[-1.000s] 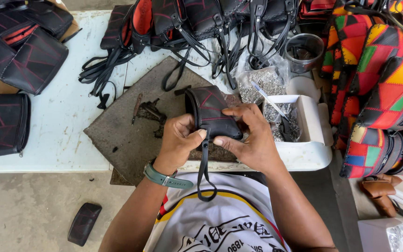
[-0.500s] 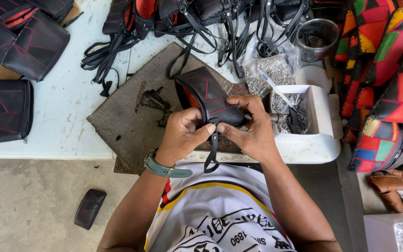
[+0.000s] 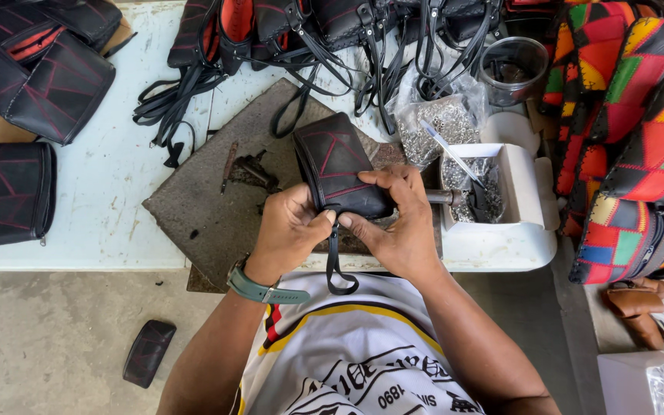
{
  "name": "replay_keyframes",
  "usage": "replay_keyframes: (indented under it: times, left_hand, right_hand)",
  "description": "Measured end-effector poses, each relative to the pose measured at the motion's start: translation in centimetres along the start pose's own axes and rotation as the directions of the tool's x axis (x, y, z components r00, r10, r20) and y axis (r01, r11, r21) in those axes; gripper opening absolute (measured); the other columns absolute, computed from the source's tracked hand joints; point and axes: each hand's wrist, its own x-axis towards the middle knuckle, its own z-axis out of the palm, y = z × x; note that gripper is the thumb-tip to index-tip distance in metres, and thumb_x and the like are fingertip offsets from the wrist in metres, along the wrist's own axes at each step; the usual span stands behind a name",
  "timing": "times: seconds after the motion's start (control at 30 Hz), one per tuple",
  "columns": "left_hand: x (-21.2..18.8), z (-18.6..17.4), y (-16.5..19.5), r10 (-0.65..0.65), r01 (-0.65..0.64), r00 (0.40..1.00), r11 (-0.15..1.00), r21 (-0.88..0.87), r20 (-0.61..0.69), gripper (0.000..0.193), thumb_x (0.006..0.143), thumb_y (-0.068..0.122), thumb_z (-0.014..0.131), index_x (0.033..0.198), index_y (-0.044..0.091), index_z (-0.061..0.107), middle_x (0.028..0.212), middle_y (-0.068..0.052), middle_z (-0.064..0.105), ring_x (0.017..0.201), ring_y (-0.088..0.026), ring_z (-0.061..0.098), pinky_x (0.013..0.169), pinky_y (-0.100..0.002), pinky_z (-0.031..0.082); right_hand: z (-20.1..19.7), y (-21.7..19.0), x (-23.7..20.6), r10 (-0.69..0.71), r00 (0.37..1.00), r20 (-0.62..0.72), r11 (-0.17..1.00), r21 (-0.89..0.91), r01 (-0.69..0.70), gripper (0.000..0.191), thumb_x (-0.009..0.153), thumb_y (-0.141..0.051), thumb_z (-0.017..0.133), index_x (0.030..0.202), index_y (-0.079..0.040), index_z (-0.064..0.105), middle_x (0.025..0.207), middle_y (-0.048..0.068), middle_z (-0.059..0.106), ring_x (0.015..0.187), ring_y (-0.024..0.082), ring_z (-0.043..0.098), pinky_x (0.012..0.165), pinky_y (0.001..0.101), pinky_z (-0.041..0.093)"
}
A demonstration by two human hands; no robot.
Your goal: The person attaches a strap and metal hardware to a small black zippered pouch, pressing and hammering rivets on a work board, then checks the zipper and sets the finished pouch aside before picking up the next pouch and repeating the same steps.
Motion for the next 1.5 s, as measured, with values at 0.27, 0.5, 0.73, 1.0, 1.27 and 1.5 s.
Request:
replay_keyframes:
  times: [0.27, 0.5, 0.73, 1.0, 1.27, 1.5]
  left_hand:
    - [-0.1, -1.0, 0.7, 0.007, -0.009, 0.996, 1.0, 0.022, 0.094, 0.01, 0.098, 0.0, 0.066, 0.108, -0.002, 0.066, 0.097, -0.002, 0.067, 0.084, -0.002, 0.057, 0.071, -0.021, 0.049]
    - [-0.1, -0.9, -0.3, 0.065, -0.063, 0.994, 0.998, -0.018, 0.092, 0.007, 0.099, -0.001, 0.066, 0.106, -0.003, 0.065, 0.1, -0.002, 0.068, 0.09, -0.003, 0.061, 0.078, -0.022, 0.053]
    - [-0.2, -0.1, 0.0, 0.019, -0.019, 0.998, 1.0, 0.002, 0.06, 0.02, 0.097, -0.002, 0.065, 0.116, -0.003, 0.065, 0.105, -0.001, 0.068, 0.094, -0.003, 0.062, 0.081, -0.023, 0.054]
    - [-0.3, -0.8, 0.3, 0.002, 0.009, 0.986, 0.998, -0.065, 0.167, 0.014, 0.102, 0.005, 0.071, 0.112, -0.004, 0.067, 0.105, -0.003, 0.071, 0.096, -0.006, 0.065, 0.084, -0.025, 0.056]
    - [0.3, -0.7, 1.0, -0.007, 0.021, 0.99, 0.995, -0.096, 0.142, 0.021, 0.096, 0.003, 0.072, 0.116, -0.005, 0.07, 0.106, -0.005, 0.074, 0.094, -0.006, 0.066, 0.083, -0.025, 0.057]
    - [-1.0, 0.6, 1.4, -0.002, 0.004, 1.0, 0.995, 0.095, -0.028, 0.013, 0.093, -0.001, 0.069, 0.105, -0.003, 0.069, 0.092, 0.0, 0.07, 0.077, -0.002, 0.058, 0.064, -0.023, 0.049]
  right_hand:
    - [0.1, -0.3, 0.3, 0.042, 0.999, -0.019, 0.999, -0.001, -0.042, 0.057, 0.07, -0.016, 0.094, 0.121, -0.007, 0.068, 0.116, 0.012, 0.057, 0.107, 0.027, 0.062, 0.092, 0.0355, 0.053]
    - [0.0, 0.3, 0.3, 0.036, 0.999, -0.019, 0.999, -0.006, -0.036, 0.058, 0.071, -0.016, 0.094, 0.122, -0.007, 0.068, 0.116, 0.012, 0.059, 0.109, 0.027, 0.062, 0.096, 0.0364, 0.052]
    - [-0.2, 0.9, 0.3, -0.026, 0.999, 0.033, 1.0, 0.004, 0.026, 0.06, 0.073, -0.015, 0.094, 0.125, -0.005, 0.066, 0.122, 0.013, 0.057, 0.116, 0.028, 0.06, 0.101, 0.0369, 0.051]
    - [0.0, 1.4, 0.3, 0.091, 0.993, 0.078, 0.977, 0.186, -0.104, 0.057, 0.077, -0.015, 0.092, 0.127, -0.006, 0.065, 0.123, 0.009, 0.056, 0.112, 0.019, 0.061, 0.093, 0.0288, 0.052]
    - [-0.3, 0.9, 0.0, 0.061, 0.998, 0.023, 0.98, 0.19, -0.064, 0.058, 0.076, -0.012, 0.092, 0.127, -0.004, 0.067, 0.123, 0.009, 0.054, 0.113, 0.019, 0.059, 0.097, 0.0291, 0.051]
    - [0.1, 0.2, -1.0, 0.063, 0.998, -0.03, 0.98, 0.19, -0.056, 0.059, 0.073, -0.011, 0.093, 0.125, -0.003, 0.067, 0.122, 0.01, 0.053, 0.111, 0.02, 0.058, 0.095, 0.028, 0.051]
